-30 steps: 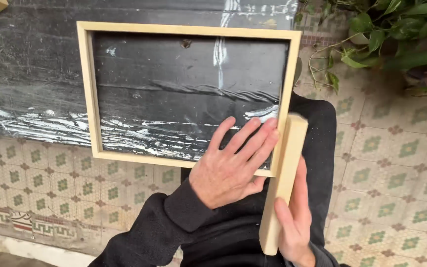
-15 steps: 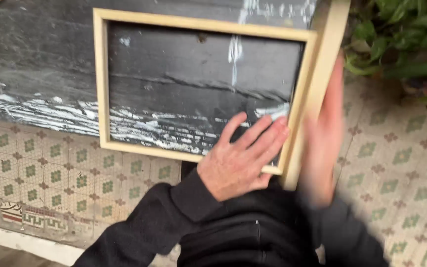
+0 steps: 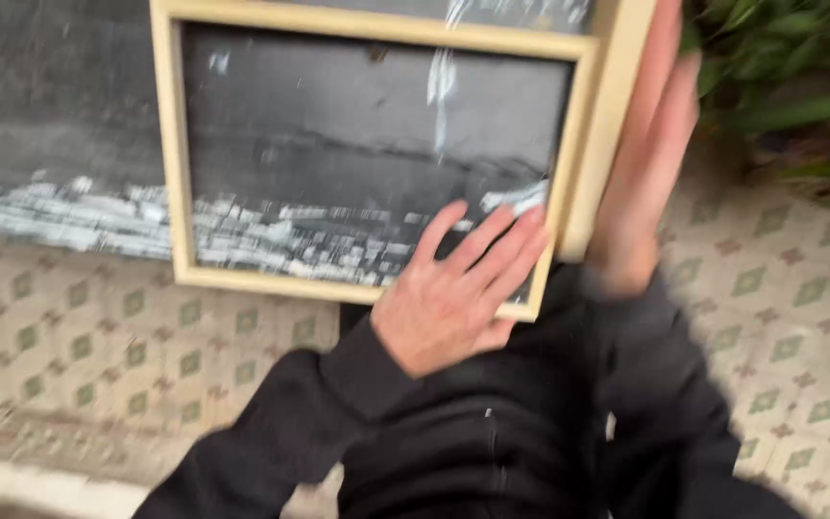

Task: The person sands the edges of wooden picture frames using a sanding block, holding each frame against the workbench and running the block along the frame sides, then sets finished frames on the bench with a stack of completed frames.

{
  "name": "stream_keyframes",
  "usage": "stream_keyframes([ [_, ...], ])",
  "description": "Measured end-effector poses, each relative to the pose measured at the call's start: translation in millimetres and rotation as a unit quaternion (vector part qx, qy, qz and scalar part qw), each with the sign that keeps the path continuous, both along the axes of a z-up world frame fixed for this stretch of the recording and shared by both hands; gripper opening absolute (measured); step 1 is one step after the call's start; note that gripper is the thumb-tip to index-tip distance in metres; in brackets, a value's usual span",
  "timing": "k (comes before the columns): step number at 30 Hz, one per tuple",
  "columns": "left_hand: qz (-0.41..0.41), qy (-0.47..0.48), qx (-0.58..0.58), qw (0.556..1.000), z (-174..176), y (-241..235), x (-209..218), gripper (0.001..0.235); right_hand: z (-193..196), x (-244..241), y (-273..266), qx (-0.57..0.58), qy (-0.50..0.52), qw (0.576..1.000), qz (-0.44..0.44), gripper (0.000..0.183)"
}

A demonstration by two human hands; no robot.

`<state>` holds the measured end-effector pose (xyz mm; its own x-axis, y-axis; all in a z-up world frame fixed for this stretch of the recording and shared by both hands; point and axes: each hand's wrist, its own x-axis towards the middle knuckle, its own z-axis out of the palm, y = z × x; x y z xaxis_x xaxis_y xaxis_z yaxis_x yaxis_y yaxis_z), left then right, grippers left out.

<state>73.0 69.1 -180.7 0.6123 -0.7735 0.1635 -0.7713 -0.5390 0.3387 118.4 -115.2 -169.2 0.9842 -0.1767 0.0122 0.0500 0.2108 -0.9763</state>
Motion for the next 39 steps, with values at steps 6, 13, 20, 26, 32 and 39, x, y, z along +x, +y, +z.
stream_keyframes([
  [6, 0.012, -0.001, -0.020, 1.000, -2.3, -1.4, 3.2, 0.092, -0.8, -74.0, 19.9, -0.023, -0.024, 0.999, 0.041, 0.083],
  [13, 0.010, -0.004, -0.011, 1.000, -0.1, -2.7, 4.3, 0.093, -12.8, -87.7, 13.6, -0.033, -0.005, 0.999, 0.014, 0.079],
  [20, 0.001, 0.003, -0.010, 1.000, 1.6, 0.0, 4.1, 0.092, -38.6, 4.1, -10.2, -0.007, -0.017, 1.000, 0.004, 0.066],
  [26, 0.013, -0.016, 0.002, 1.000, 4.3, -1.3, 7.6, 0.092, -13.8, -76.5, 17.9, -0.043, 0.054, 0.998, -0.011, 0.063],
  [32, -0.022, -0.004, 0.032, 0.999, 10.6, 1.0, 3.0, 0.090, -22.6, -43.8, -11.7, -0.060, 0.020, 0.998, -0.030, 0.064],
  [39, -0.005, 0.010, 0.063, 0.998, 13.6, 0.9, 6.9, 0.083, -35.0, -13.9, -4.4, -0.004, -0.101, 0.994, 0.032, 0.066],
])
